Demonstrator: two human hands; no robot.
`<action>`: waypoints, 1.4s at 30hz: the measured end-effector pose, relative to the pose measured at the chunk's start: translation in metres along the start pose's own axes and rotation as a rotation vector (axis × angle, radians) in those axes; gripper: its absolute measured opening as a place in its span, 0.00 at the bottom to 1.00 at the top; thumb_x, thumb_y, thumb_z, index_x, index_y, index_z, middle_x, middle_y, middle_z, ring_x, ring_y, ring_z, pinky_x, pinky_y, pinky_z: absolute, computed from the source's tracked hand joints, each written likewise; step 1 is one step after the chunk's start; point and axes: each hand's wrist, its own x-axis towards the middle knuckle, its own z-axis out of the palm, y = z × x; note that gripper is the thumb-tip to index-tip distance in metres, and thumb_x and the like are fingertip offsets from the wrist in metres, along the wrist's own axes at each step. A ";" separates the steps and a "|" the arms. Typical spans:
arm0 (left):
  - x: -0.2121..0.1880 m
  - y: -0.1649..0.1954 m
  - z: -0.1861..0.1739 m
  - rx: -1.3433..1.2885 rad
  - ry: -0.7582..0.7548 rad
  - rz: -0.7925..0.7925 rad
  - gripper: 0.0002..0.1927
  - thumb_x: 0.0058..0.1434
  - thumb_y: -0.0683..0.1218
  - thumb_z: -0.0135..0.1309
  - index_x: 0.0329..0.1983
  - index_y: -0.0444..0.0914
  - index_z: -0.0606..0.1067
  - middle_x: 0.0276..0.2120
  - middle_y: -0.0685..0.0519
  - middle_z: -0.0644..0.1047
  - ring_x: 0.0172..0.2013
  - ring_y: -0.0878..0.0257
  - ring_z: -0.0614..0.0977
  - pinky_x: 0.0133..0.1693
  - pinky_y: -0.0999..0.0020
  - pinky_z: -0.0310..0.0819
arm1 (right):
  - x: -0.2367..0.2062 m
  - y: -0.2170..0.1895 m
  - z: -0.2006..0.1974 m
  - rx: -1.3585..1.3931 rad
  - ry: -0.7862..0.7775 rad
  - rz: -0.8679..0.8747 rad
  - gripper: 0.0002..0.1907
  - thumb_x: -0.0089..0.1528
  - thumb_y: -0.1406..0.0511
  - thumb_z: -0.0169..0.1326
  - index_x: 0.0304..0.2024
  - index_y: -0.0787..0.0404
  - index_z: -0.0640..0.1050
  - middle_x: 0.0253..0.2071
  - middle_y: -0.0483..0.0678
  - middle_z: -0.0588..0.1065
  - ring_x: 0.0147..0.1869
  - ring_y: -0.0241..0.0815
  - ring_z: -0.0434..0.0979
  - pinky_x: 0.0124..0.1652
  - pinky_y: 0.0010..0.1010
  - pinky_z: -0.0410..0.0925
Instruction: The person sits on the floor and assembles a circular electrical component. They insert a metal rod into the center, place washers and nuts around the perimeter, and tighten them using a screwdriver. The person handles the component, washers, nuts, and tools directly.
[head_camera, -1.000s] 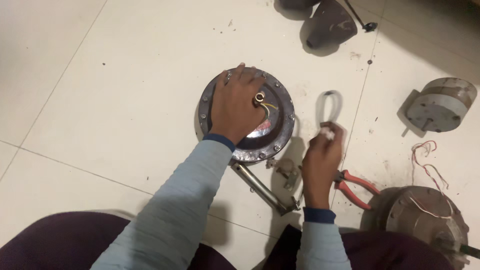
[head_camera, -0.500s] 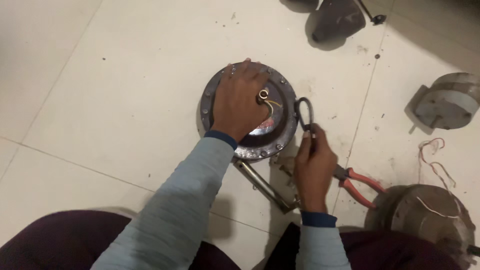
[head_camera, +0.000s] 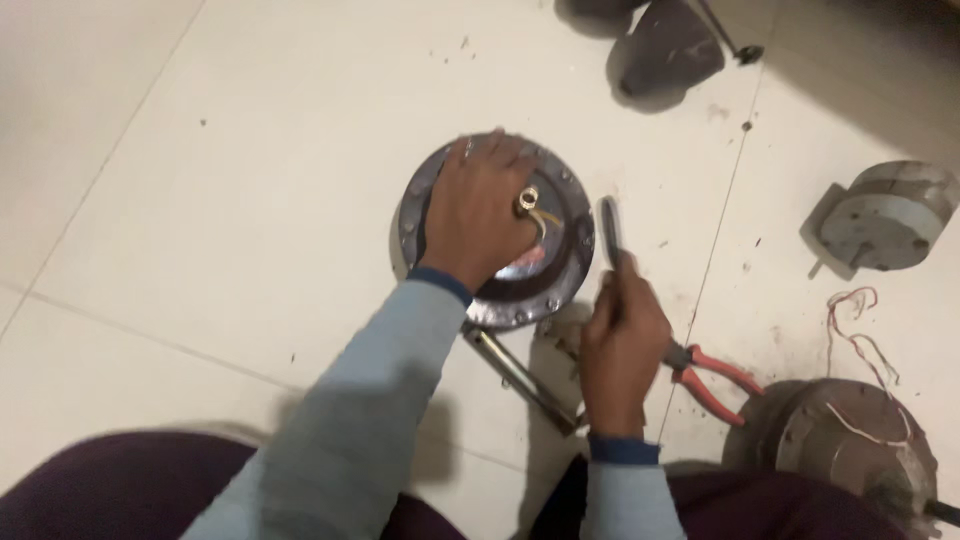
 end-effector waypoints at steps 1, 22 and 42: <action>-0.002 0.002 -0.001 -0.016 -0.036 -0.030 0.25 0.46 0.44 0.56 0.50 0.36 0.80 0.56 0.43 0.77 0.63 0.47 0.72 0.66 0.46 0.59 | -0.001 0.001 0.000 -0.002 -0.045 0.004 0.15 0.67 0.72 0.54 0.56 0.69 0.79 0.31 0.59 0.75 0.30 0.48 0.75 0.33 0.37 0.67; 0.001 -0.011 0.007 -0.091 0.021 0.045 0.19 0.54 0.44 0.57 0.49 0.37 0.80 0.57 0.42 0.77 0.63 0.47 0.73 0.64 0.45 0.59 | 0.126 0.038 -0.079 1.249 -0.374 -0.041 0.36 0.75 0.42 0.39 0.34 0.68 0.71 0.24 0.48 0.61 0.27 0.39 0.55 0.31 0.28 0.49; -0.002 -0.010 0.000 -0.064 0.017 0.059 0.18 0.55 0.44 0.56 0.49 0.36 0.80 0.57 0.43 0.77 0.63 0.47 0.74 0.64 0.45 0.61 | 0.110 0.010 -0.061 1.298 -0.227 -0.031 0.39 0.79 0.46 0.37 0.25 0.70 0.63 0.22 0.56 0.60 0.22 0.42 0.50 0.25 0.32 0.45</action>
